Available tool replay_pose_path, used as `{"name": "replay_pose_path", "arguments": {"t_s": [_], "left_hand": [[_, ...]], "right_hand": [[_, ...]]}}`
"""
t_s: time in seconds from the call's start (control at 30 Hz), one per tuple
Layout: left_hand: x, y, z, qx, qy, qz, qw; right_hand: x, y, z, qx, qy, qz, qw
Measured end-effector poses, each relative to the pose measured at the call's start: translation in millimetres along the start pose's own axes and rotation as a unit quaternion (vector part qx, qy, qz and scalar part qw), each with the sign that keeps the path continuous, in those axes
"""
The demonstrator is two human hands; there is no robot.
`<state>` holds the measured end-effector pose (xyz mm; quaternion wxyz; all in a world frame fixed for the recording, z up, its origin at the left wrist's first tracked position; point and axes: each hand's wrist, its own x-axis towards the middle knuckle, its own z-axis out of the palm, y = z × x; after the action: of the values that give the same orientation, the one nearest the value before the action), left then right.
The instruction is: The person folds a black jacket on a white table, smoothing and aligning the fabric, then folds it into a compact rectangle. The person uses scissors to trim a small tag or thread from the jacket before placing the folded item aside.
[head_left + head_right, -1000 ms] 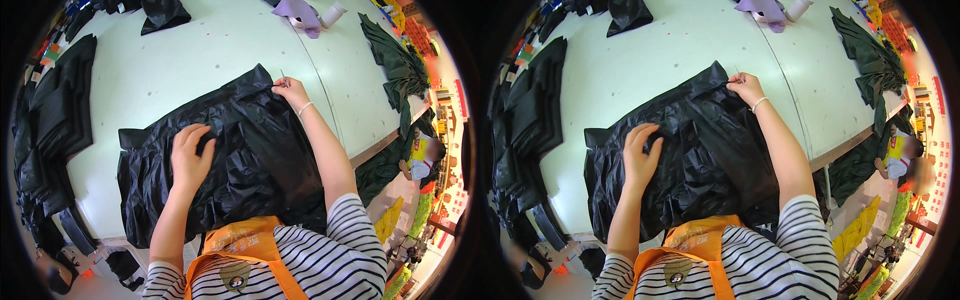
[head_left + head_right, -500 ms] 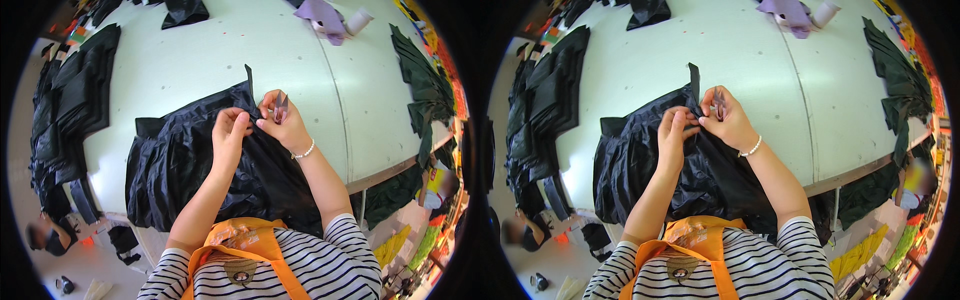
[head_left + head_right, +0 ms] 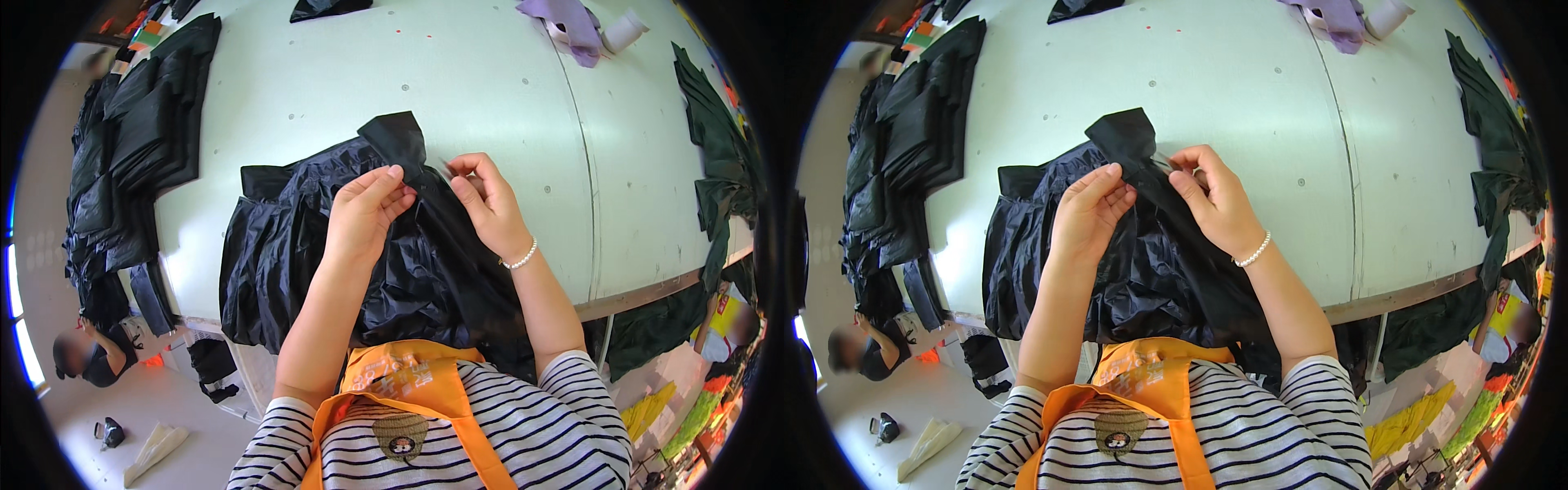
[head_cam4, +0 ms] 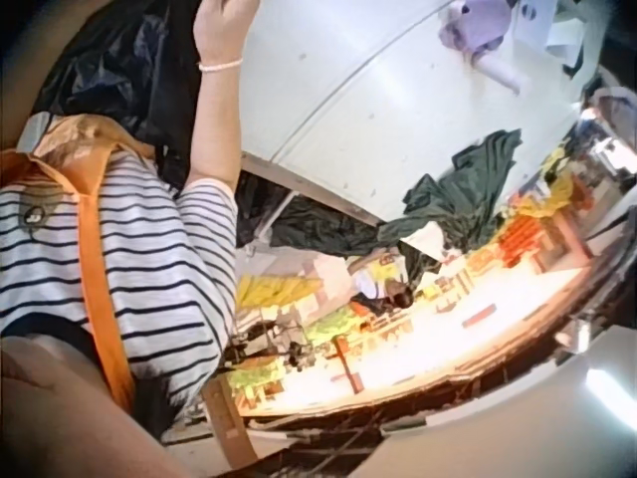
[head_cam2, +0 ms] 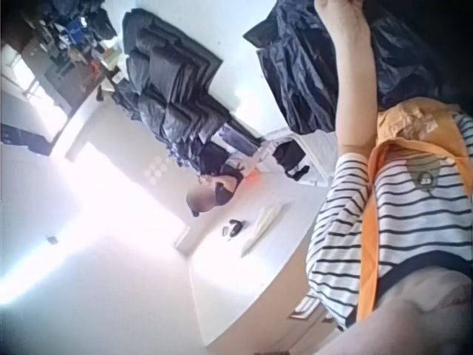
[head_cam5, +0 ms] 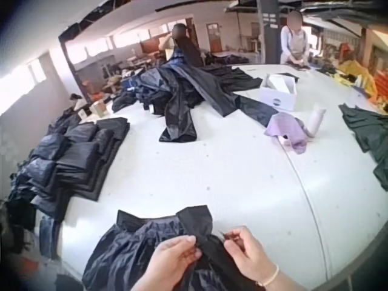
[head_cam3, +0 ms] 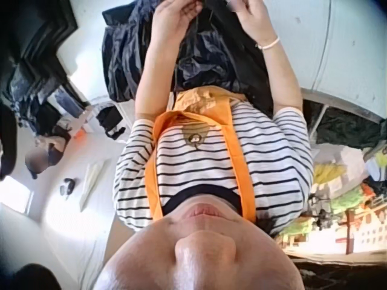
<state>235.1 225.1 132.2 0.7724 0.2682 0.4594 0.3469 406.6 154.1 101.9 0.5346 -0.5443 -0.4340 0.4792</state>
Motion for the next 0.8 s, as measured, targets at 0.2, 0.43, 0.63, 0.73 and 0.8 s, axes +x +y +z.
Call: {"name": "replay_pose_path", "arguments": {"t_s": [0.2,0.43,0.63,0.73,0.8], "left_hand": [[-1.2,3.2,14.1,0.078,0.0,0.056,0.995],[-1.9,2.7,19.9,0.118,0.006,0.093,0.989],[-2.9,1.9,23.4,0.11,0.016,0.09,0.99],[-3.1,0.7,22.7,0.1,0.015,0.084,0.991],[-4.0,0.9,22.3,0.096,0.019,0.083,0.992]], "right_hand": [[2.5,-10.8,-4.2,-0.1,0.012,-0.12,0.988],[8.6,-23.1,-5.1,-0.137,-0.012,-0.124,0.983],[9.7,-20.5,-1.4,-0.118,0.0,-0.147,0.982],[10.2,-17.1,-4.0,-0.129,-0.01,-0.133,0.983],[9.9,-8.8,-2.7,-0.07,0.017,-0.094,0.993]]}}
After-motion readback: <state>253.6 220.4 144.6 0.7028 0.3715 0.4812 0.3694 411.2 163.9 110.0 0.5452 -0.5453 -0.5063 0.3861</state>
